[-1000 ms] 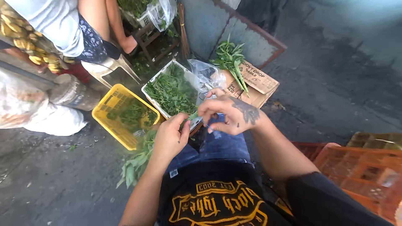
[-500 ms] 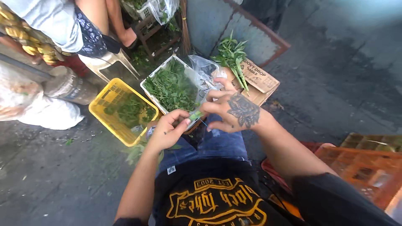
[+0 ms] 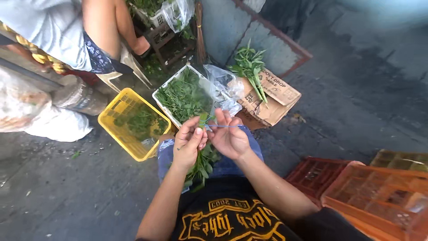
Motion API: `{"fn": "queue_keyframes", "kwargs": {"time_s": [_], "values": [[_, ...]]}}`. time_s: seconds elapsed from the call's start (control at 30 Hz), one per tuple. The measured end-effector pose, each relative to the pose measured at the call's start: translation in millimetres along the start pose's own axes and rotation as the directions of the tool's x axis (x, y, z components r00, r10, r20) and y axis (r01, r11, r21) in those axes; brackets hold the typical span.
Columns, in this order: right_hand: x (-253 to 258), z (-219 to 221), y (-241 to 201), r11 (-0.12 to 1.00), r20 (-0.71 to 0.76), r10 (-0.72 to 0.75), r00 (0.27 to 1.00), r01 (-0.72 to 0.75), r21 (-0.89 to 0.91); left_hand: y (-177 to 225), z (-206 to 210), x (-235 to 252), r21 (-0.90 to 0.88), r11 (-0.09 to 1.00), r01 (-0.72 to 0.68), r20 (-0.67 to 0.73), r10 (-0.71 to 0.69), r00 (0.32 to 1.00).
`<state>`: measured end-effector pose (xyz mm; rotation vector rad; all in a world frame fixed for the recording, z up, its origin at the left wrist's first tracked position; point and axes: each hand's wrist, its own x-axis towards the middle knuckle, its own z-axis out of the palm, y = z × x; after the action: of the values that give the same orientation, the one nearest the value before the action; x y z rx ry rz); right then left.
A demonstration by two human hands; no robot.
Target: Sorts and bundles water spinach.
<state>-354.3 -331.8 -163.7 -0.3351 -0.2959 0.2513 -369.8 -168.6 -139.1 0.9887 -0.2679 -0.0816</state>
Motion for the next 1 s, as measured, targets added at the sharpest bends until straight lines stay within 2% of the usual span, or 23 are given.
{"fn": "queue_keyframes", "kwargs": {"time_s": [0.07, 0.13, 0.2, 0.23, 0.27, 0.3, 0.33, 0.37, 0.43, 0.47, 0.53, 0.57, 0.63, 0.7, 0.77, 0.87, 0.93, 1.0], "values": [[10, 4, -10, 0.985, 0.049, 0.004, 0.999, 0.004, -0.172, 5, -2, 1, 0.299, 0.948, -0.112, 0.050, 0.102, 0.994], [21, 15, -29, 0.914, 0.091, 0.036, 0.995, 0.004, -0.407, 12, -3, 2, 0.566, 0.801, -0.195, 0.126, 0.150, 0.981], [30, 31, -48, 0.745, 0.133, 0.061, 0.989, 0.043, -0.666, 20, -2, 2, 0.774, 0.594, -0.220, 0.160, 0.152, 0.975], [32, 40, -56, 0.603, 0.172, 0.061, 0.983, 0.101, -0.792, 23, -1, 1, 0.861, 0.465, -0.204, 0.155, 0.142, 0.978], [32, 47, -61, 0.465, 0.231, 0.063, 0.971, 0.176, -0.867, 25, -1, 1, 0.919, 0.353, -0.173, 0.133, 0.133, 0.982], [31, 49, -64, 0.405, 0.301, 0.090, 0.949, 0.241, -0.882, 26, -2, 0, 0.944, 0.303, -0.129, 0.094, 0.129, 0.987], [28, 48, -66, 0.410, 0.355, 0.133, 0.925, 0.275, -0.870, 26, -3, 0, 0.938, 0.335, -0.087, 0.049, 0.122, 0.991], [24, 41, -65, 0.482, 0.381, 0.167, 0.909, 0.262, -0.836, 28, -5, -1, 0.893, 0.448, -0.040, -0.004, 0.096, 0.995], [14, 18, -55, 0.722, 0.351, 0.158, 0.923, 0.135, -0.679, 28, -4, -2, 0.608, 0.790, 0.072, -0.107, -0.009, 0.994], [8, 7, -47, 0.827, 0.286, 0.126, 0.950, 0.059, -0.560, 28, -3, -3, 0.411, 0.904, 0.119, -0.120, -0.076, 0.990], [-2, -6, -28, 0.957, 0.117, 0.093, 0.989, -0.056, -0.285, 26, 0, -6, 0.136, 0.978, 0.157, -0.105, -0.143, 0.984], [-4, -7, -21, 0.982, 0.061, 0.096, 0.994, -0.084, -0.168, 24, 0, -7, 0.076, 0.986, 0.147, -0.082, -0.140, 0.987], [-4, -6, -12, 0.994, 0.018, 0.104, 0.994, -0.104, -0.038, 19, -1, -9, 0.063, 0.993, 0.105, -0.010, -0.104, 0.995], [2, -1, -13, 0.993, 0.010, 0.110, 0.994, -0.110, -0.050, 18, -3, -8, 0.177, 0.983, 0.040, 0.048, -0.049, 0.998], [11, 6, -23, 0.973, -0.013, 0.116, 0.993, -0.116, -0.197, 22, -3, -8, 0.412, 0.910, -0.049, 0.099, 0.008, 0.995], [24, 26, -46, 0.846, -0.028, 0.119, 0.993, -0.116, -0.521, 33, -2, -8, 0.749, 0.642, -0.164, 0.179, 0.042, 0.983], [29, 38, -57, 0.708, -0.001, 0.118, 0.993, -0.084, -0.701, 40, 2, -11, 0.872, 0.452, -0.187, 0.189, 0.041, 0.981], [31, 44, -63, 0.578, 0.069, 0.124, 0.990, -0.015, -0.816, 42, 5, -13, 0.932, 0.317, -0.176, 0.175, 0.032, 0.984]]}}
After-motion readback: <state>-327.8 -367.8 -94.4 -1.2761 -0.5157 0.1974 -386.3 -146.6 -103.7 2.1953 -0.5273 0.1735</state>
